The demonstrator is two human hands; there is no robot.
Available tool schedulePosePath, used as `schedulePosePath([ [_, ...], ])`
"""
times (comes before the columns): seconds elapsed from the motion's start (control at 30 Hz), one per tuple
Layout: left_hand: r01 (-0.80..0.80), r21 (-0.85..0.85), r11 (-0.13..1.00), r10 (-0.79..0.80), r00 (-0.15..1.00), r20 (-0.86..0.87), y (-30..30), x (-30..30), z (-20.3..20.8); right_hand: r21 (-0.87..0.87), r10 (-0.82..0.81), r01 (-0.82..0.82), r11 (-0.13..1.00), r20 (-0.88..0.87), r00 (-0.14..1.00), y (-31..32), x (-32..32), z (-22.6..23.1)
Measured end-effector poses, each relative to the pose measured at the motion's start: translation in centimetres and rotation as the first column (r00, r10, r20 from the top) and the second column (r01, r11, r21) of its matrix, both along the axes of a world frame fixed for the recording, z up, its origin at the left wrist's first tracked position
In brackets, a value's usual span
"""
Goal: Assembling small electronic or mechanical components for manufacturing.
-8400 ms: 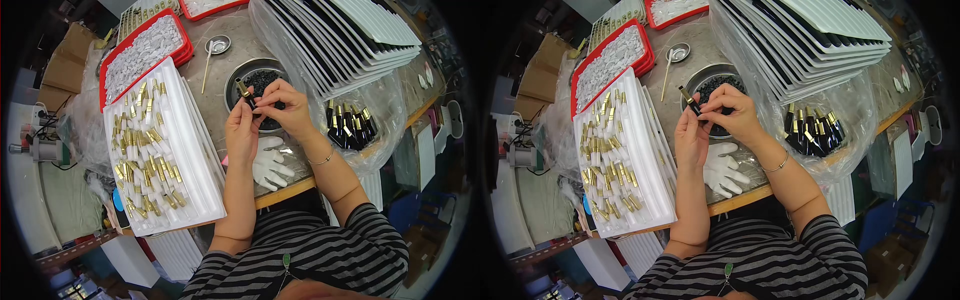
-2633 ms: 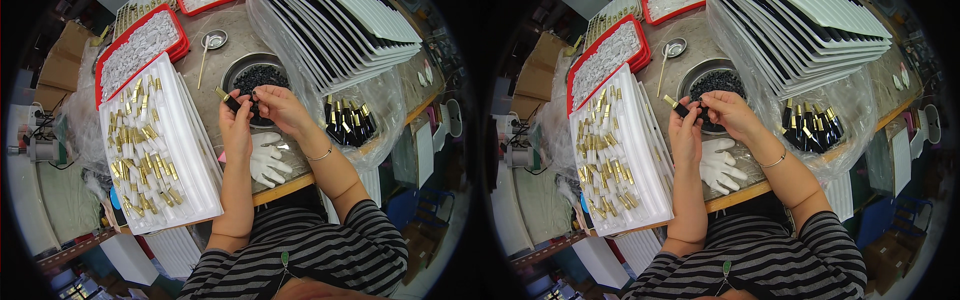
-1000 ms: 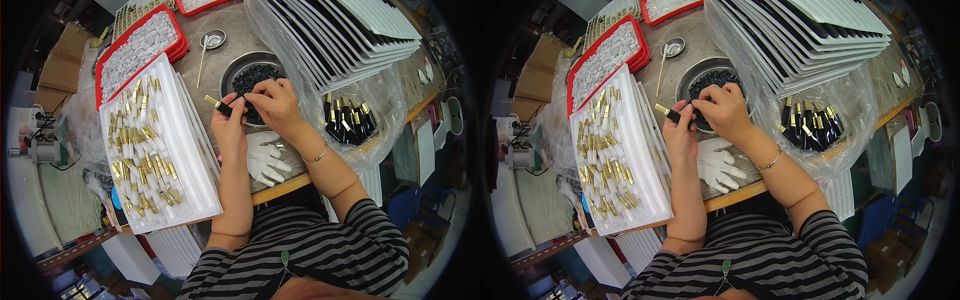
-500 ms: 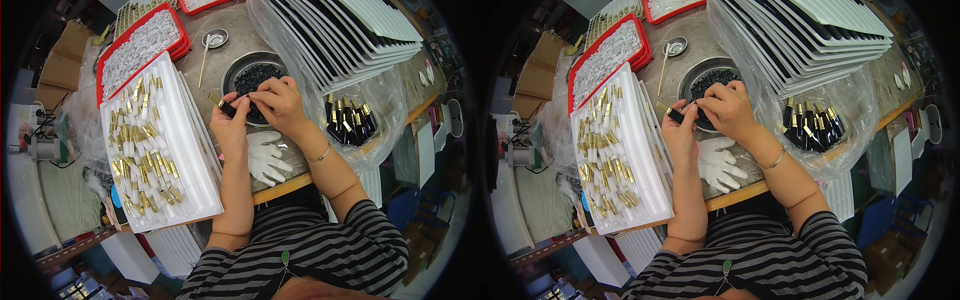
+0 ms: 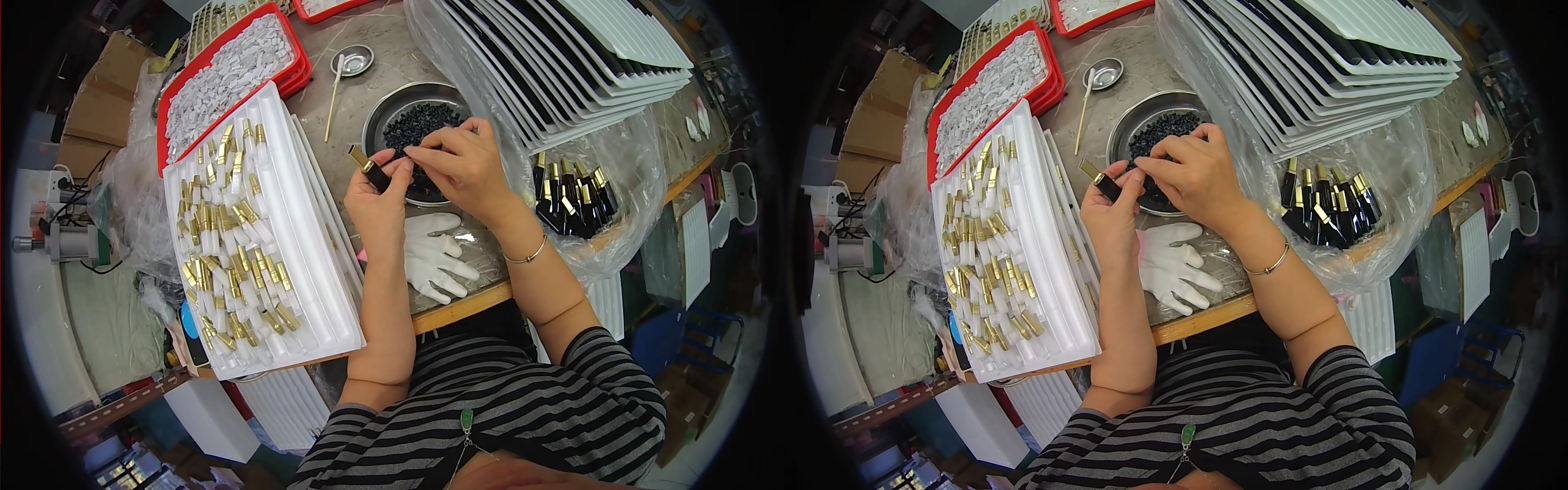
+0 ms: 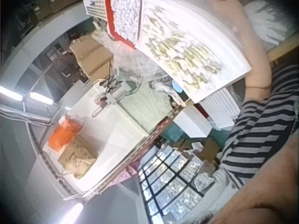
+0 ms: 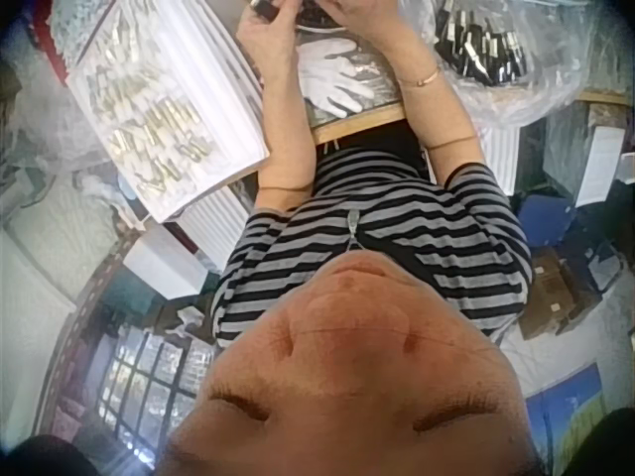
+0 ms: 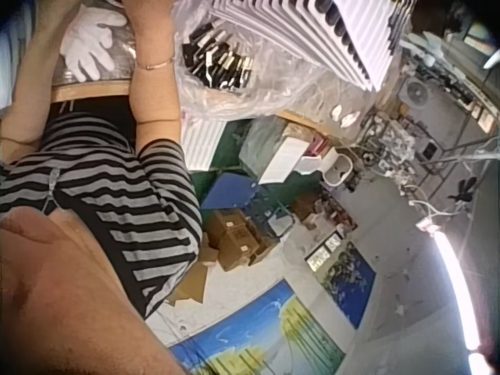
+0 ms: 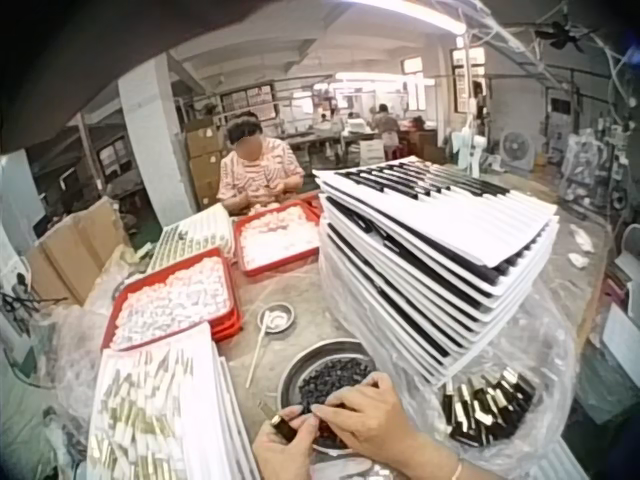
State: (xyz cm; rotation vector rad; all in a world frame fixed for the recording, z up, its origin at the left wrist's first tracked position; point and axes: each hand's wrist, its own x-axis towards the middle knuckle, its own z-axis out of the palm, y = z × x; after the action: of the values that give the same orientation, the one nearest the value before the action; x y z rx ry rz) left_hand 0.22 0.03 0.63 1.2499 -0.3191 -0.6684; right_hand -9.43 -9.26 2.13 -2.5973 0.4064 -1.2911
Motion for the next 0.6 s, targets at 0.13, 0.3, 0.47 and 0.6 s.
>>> schedulePosePath([
  [0.13, -0.006, -0.019, 1.0, 0.006, 1.0, 0.006, -0.2, -0.1, -0.2, 0.041, 0.029, -0.028, 0.999, -0.035, 0.999, -0.2, -0.2, -0.1],
  [0.3, 0.013, -0.022, 1.0, -0.013, 1.0, 0.027, -0.1, 0.0, -0.6, 0.091, 0.072, -0.067, 0.994, -0.056, 0.996, -0.5, -0.2, -0.3],
  [0.47, 0.037, 0.001, 0.999, -0.037, 0.999, 0.019, 0.0, 0.2, -0.7, 0.131, 0.134, -0.12, 0.984, -0.099, 0.986, -1.1, -0.7, -0.3],
  [0.6, 0.089, 0.056, 0.994, -0.089, 0.996, -0.002, 0.1, 0.2, -0.3, 0.134, 0.136, -0.12, 0.984, -0.117, 0.984, -1.6, -0.9, -0.5],
])
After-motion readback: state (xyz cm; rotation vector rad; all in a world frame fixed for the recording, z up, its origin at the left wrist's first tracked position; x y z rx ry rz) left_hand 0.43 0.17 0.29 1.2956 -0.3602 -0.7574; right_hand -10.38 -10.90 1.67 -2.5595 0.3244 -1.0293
